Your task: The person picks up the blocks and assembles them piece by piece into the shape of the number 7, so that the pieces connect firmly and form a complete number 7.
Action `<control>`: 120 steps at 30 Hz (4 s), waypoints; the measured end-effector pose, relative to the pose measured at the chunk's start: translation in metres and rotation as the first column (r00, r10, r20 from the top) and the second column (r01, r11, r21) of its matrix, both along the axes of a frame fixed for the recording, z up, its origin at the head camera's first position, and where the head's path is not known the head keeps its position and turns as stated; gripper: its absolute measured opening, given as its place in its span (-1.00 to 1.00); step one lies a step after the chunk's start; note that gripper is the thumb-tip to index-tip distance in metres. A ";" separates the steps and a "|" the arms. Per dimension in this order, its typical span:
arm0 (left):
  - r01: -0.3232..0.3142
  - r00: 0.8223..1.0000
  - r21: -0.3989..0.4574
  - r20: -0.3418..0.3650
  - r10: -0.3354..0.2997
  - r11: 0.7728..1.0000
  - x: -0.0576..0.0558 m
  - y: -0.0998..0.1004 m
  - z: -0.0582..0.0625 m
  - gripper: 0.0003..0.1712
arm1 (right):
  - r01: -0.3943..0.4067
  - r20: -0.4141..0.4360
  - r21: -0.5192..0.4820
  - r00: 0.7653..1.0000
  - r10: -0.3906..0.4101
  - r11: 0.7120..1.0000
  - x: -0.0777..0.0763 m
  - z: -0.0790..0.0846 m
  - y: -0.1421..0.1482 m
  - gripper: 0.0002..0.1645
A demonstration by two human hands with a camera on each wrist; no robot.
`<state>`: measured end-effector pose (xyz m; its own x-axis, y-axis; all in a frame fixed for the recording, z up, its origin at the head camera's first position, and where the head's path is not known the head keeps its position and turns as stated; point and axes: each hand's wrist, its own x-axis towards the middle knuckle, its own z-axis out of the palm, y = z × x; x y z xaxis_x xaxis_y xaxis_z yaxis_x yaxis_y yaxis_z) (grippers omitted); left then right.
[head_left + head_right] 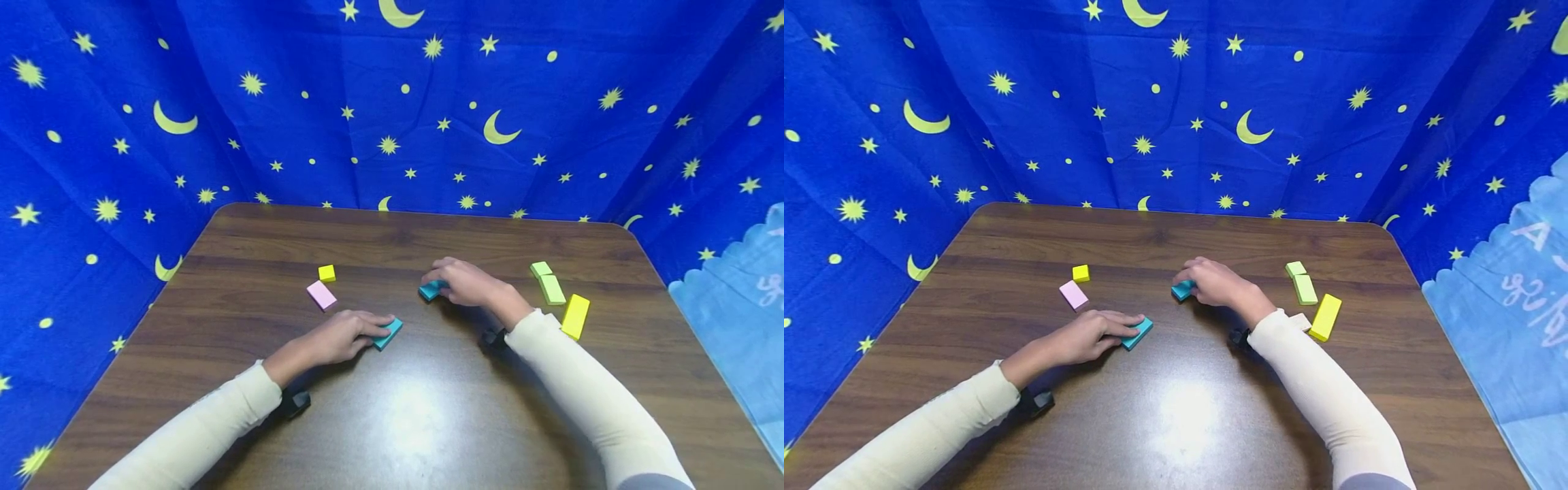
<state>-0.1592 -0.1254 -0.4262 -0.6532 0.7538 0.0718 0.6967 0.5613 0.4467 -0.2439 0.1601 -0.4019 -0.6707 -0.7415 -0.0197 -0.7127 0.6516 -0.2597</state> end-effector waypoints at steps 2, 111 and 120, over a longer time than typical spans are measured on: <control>0.000 1.000 0.016 -0.001 0.000 1.000 0.000 0.000 -0.001 -0.60 | -0.017 0.009 0.010 1.000 0.017 1.000 0.001 -0.003 -0.006 -0.59; 0.013 0.998 -0.146 0.060 -0.004 0.989 -0.024 0.020 0.005 -0.50 | -0.017 0.148 -0.042 0.989 0.024 0.999 0.016 -0.013 -0.027 -0.56; 0.006 0.998 -0.199 0.055 0.005 0.980 -0.025 0.023 0.004 -0.40 | 0.003 0.163 -0.030 0.987 0.002 1.000 0.015 -0.012 -0.024 -0.56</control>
<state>-0.1839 -0.1020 -0.4220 -0.6519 0.7495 -0.1158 0.6742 0.6426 0.3639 -0.2289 0.1364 -0.4138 -0.6607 -0.7431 -0.1067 -0.6590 0.6422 -0.3916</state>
